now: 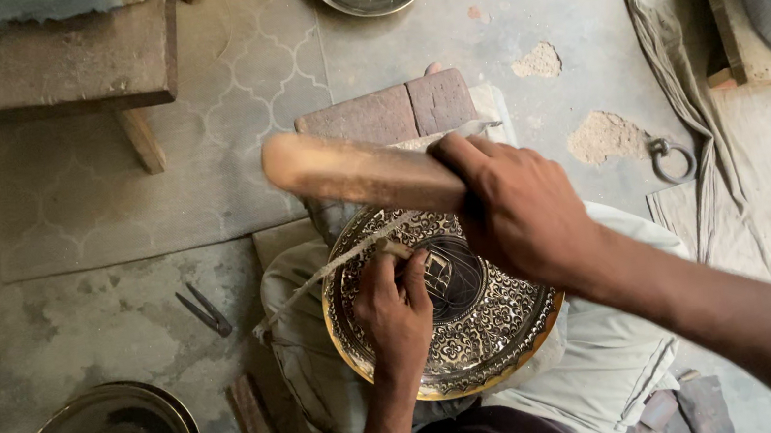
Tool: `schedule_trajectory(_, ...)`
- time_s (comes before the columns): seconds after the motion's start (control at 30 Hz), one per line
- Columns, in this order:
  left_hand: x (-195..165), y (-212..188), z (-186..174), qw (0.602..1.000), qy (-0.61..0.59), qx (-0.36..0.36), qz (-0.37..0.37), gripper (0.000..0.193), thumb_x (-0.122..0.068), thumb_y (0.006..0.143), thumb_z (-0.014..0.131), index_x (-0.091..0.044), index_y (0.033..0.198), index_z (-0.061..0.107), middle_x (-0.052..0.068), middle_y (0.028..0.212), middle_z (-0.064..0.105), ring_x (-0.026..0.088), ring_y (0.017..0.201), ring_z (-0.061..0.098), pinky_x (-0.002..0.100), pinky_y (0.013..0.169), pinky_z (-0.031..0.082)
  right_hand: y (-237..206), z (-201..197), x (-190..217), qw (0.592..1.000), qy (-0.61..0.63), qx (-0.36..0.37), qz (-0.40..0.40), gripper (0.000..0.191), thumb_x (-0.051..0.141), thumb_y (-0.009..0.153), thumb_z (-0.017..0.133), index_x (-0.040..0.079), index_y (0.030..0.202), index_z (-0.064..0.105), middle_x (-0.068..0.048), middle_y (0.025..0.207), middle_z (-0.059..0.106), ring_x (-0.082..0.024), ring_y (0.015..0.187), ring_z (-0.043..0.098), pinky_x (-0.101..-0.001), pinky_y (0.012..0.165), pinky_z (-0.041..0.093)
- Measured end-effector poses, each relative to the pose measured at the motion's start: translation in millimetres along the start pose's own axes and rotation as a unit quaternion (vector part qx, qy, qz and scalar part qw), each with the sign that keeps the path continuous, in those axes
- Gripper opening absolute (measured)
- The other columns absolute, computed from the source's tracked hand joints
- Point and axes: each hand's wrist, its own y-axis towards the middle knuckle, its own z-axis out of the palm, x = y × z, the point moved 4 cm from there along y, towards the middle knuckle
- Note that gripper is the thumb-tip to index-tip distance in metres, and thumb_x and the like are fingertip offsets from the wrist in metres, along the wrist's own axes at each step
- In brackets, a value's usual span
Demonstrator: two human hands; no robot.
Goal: The person sits on the floor with an ornate brass tray on their lap, holding a small punch against the tray's center with one hand and striking it repeatedly with a wooden mallet in the other hand. They reposition the punch on the tray surface between strikes and briefly rotate the tray to reach a new area.
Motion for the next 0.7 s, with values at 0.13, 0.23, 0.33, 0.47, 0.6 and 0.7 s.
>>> schedule_trajectory(0.13, 1, -1, 0, 1.000, 0.009, -0.008, 0.016, 0.019, -0.022, 0.101, 0.069, -0.004, 0.095, 0.063, 0.008, 0.084, 0.066, 0.021, 0.069, 0.066, 0.037, 0.058, 0.051, 0, 2, 8, 0.989, -0.136, -0.034, -0.041, 0.039, 0.011, 0.080, 0.069, 0.016, 0.118, 0.061, -0.007, 0.098, 0.067, -0.028, 0.093, 0.066, -0.0471, 0.082, 0.046)
schedule_trajectory(0.23, 4, -2, 2, 1.000, 0.005, 0.005, -0.006, 0.019, -0.022, 0.101, 0.069, -0.005, 0.094, 0.063, 0.006, 0.081, 0.066, 0.018, 0.066, 0.066, 0.034, 0.055, 0.050, 2, 6, 10, 0.998, -0.066, 0.004, -0.006, 0.042, 0.005, 0.077, 0.068, 0.014, 0.117, 0.060, -0.007, 0.101, 0.067, -0.027, 0.093, 0.066, -0.0469, 0.084, 0.047)
schedule_trajectory(0.33, 1, -2, 0, 0.999, 0.013, -0.021, 0.045, 0.018, -0.021, 0.100, 0.069, -0.004, 0.100, 0.064, 0.007, 0.088, 0.067, 0.020, 0.073, 0.067, 0.034, 0.058, 0.052, 2, 1, 16, 0.986, -0.152, -0.038, -0.061, 0.044, 0.009, 0.076, 0.070, 0.011, 0.120, 0.061, -0.010, 0.098, 0.067, -0.029, 0.089, 0.067, -0.0487, 0.080, 0.048)
schedule_trajectory(0.47, 2, -1, -2, 0.999, 0.008, -0.010, 0.033, 0.017, -0.019, 0.103, 0.068, -0.004, 0.100, 0.062, 0.007, 0.087, 0.064, 0.019, 0.073, 0.065, 0.035, 0.059, 0.051, 3, -4, 15, 0.998, 0.013, -0.051, -0.040, 0.049, 0.007, 0.068, 0.071, 0.009, 0.116, 0.060, -0.012, 0.098, 0.068, -0.033, 0.092, 0.066, -0.0470, 0.079, 0.048)
schedule_trajectory(0.6, 1, 0, -4, 0.999, 0.017, -0.013, 0.037, 0.016, -0.019, 0.103, 0.068, -0.004, 0.100, 0.061, 0.007, 0.088, 0.063, 0.021, 0.075, 0.065, 0.036, 0.062, 0.050, 5, 3, 10, 0.999, -0.014, 0.037, 0.016, 0.043, 0.011, 0.084, 0.071, 0.010, 0.124, 0.057, -0.012, 0.099, 0.066, -0.032, 0.091, 0.066, -0.0451, 0.079, 0.049)
schedule_trajectory(0.7, 3, 0, -3, 1.000, 0.009, -0.008, 0.001, 0.017, -0.020, 0.101, 0.070, -0.005, 0.096, 0.062, 0.007, 0.085, 0.064, 0.021, 0.070, 0.064, 0.036, 0.059, 0.049, 7, 2, 16, 0.987, -0.144, -0.014, -0.070, 0.035, 0.010, 0.080, 0.071, 0.014, 0.114, 0.062, -0.009, 0.095, 0.068, -0.030, 0.090, 0.068, -0.0457, 0.077, 0.047)
